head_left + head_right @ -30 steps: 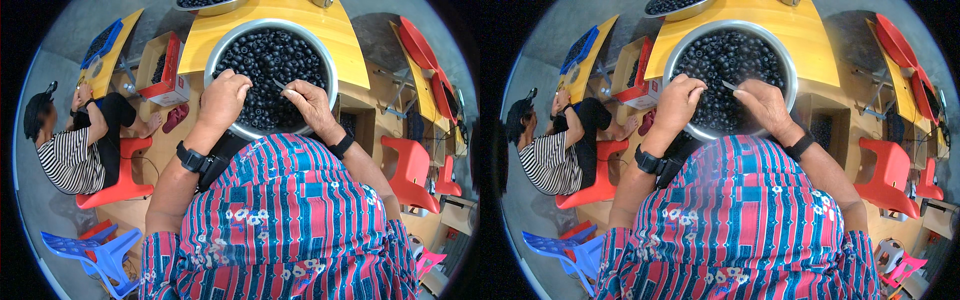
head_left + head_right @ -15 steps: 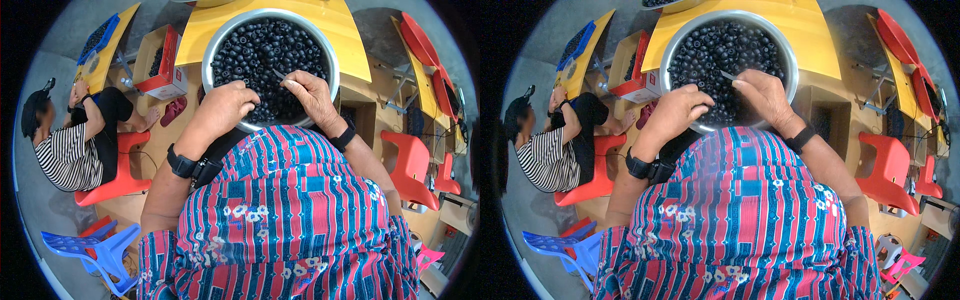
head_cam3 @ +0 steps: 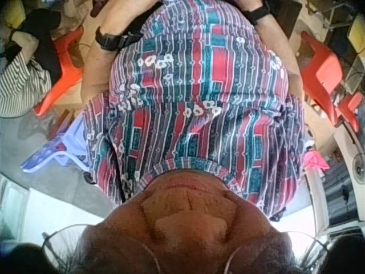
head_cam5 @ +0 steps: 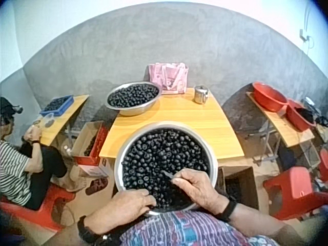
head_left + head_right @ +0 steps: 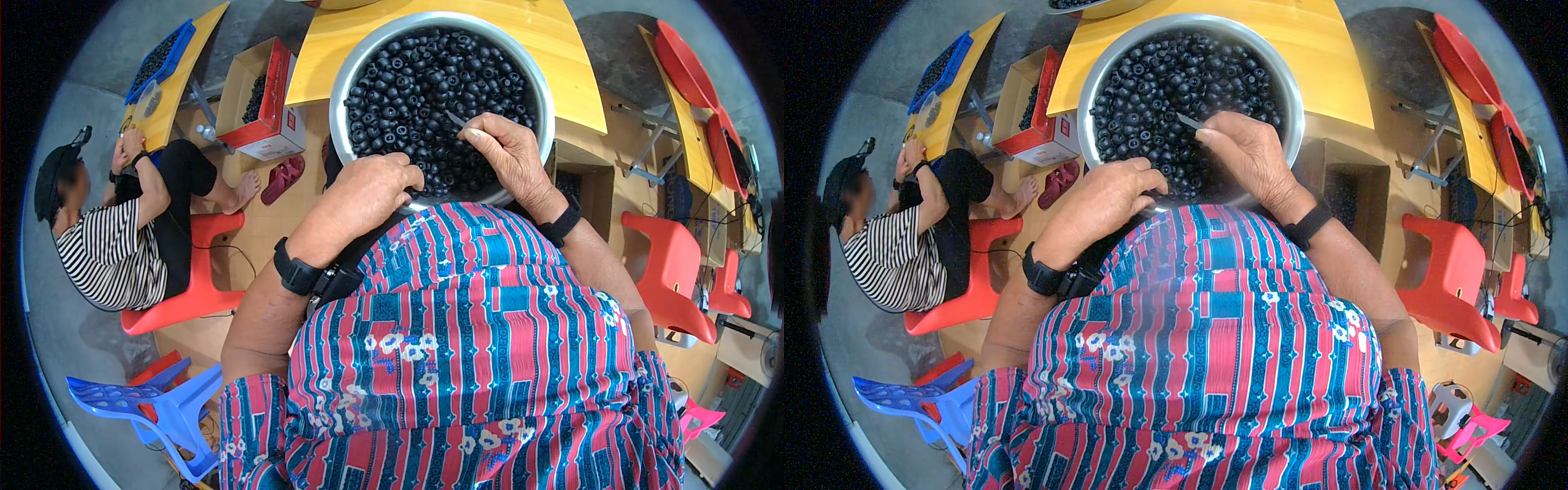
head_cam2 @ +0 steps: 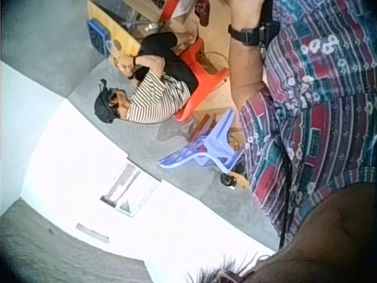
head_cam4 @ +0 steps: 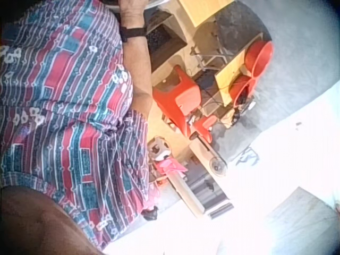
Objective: Trimming or deburring small black rubber parts using a hand tool.
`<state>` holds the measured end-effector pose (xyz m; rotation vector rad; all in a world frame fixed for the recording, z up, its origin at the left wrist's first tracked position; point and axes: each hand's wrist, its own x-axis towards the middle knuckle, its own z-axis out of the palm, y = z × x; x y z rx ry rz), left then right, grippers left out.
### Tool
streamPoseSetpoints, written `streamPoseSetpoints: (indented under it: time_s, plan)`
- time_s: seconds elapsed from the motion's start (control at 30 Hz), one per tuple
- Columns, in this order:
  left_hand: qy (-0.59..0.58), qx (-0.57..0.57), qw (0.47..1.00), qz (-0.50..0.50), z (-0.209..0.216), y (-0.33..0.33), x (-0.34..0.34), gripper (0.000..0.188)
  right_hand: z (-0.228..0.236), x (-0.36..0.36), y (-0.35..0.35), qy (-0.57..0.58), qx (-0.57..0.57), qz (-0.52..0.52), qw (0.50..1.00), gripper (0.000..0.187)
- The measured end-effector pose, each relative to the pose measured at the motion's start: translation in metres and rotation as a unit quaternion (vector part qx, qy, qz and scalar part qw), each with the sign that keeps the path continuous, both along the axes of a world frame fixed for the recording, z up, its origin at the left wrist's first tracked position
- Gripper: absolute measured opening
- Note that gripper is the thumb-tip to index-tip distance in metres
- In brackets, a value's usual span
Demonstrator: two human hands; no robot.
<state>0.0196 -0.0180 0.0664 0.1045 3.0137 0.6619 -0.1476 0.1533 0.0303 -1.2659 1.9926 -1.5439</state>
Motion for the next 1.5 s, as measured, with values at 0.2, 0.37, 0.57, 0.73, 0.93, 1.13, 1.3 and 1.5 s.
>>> streamPoseSetpoints:
  time_s: [0.2,0.37,0.57,0.73,0.93,1.13,1.3,1.5]
  plan:
    - [0.009,-0.002,1.0,-0.001,-0.003,0.0,0.002,0.018,0.001,0.001,0.0,-0.003,0.001,0.002,1.0,0.021]
    - [0.008,-0.008,1.0,-0.001,-0.006,0.0,0.002,0.018,0.002,0.001,0.0,-0.003,0.005,0.005,1.0,0.022]
    - [0.011,-0.03,0.999,-0.01,-0.009,-0.003,0.003,0.014,0.001,0.001,0.0,-0.009,0.015,-0.001,1.0,0.023]
    - [0.083,0.24,0.962,0.1,-0.011,0.0,-0.005,0.019,0.002,0.0,0.001,-0.039,0.006,0.002,0.999,0.021]
    - [-0.055,0.561,0.8,0.208,-0.026,0.002,-0.018,0.02,0.003,0.0,0.0,-0.059,-0.004,0.044,0.997,0.022]
    - [-0.085,0.796,0.57,0.188,-0.039,0.017,-0.028,0.02,0.001,0.002,0.001,-0.053,-0.028,0.059,0.997,0.032]
    - [-0.1,0.825,0.532,0.162,-0.046,0.021,-0.032,0.02,-0.009,0.0,-0.002,-0.027,-0.062,0.064,0.996,0.032]
    - [-0.118,0.825,0.532,0.153,-0.044,0.022,-0.029,0.018,0.001,0.003,-0.001,-0.001,-0.028,0.074,0.997,0.029]
